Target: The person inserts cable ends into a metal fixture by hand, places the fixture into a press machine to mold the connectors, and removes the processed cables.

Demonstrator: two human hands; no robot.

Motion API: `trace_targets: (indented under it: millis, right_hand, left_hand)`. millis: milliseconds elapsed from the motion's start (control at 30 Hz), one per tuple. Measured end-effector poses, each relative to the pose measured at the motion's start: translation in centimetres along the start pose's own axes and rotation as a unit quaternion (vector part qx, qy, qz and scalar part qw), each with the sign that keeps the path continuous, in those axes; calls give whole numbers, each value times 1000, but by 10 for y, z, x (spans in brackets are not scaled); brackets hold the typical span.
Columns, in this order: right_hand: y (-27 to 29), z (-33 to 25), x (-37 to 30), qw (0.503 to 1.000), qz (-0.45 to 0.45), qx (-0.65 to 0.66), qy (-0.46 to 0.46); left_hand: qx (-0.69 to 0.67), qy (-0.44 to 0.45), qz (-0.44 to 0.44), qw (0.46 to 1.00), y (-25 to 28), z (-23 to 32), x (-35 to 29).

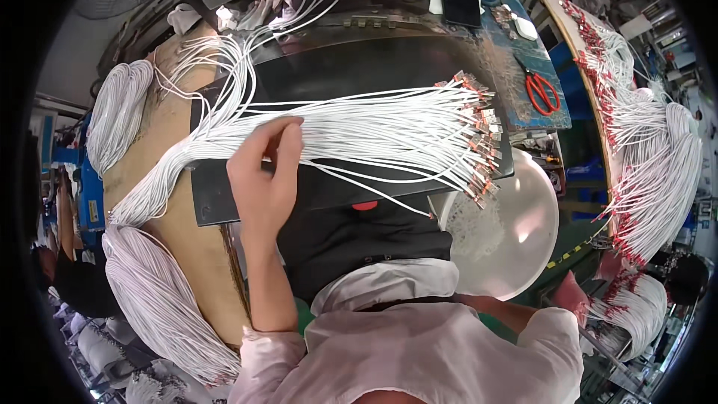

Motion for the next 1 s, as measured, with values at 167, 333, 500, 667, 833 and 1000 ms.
trace_targets:
  millis: [167,333,500,667,833,1000]
  right_hand:
    - [1,-19,1,1000,17,-7,6]
    - [3,8,5,1000,14,-13,2]
    - [-26,56,-2,995,-46,-82,-23]
    - [-93,19,-43,842,-338,-419,-8]
    - [-70,-185,-71,800,-347,-422,247]
    - [-110,-330,15,654,16,-559,509]
  left_hand:
    - [92,-152,-160,971,2,-35,69]
    - [222,-188,-342,894,26,-51,86]
    - [219,-170,-358,892,43,-43,87]
    - [238,-177,-407,864,38,-55,101]
    - [213,-257,-370,867,40,-64,95]
    - [245,-187,-316,897,42,-64,86]
Point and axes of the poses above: each hand's wrist, its own x-axis towards the middle knuckle, its own y-axis out of the back of the hand, z = x × y, the point moved 1 cm from there along x, towards the middle knuckle, and after that the axes turned 3 degrees about -z, right-handed, at the moved point
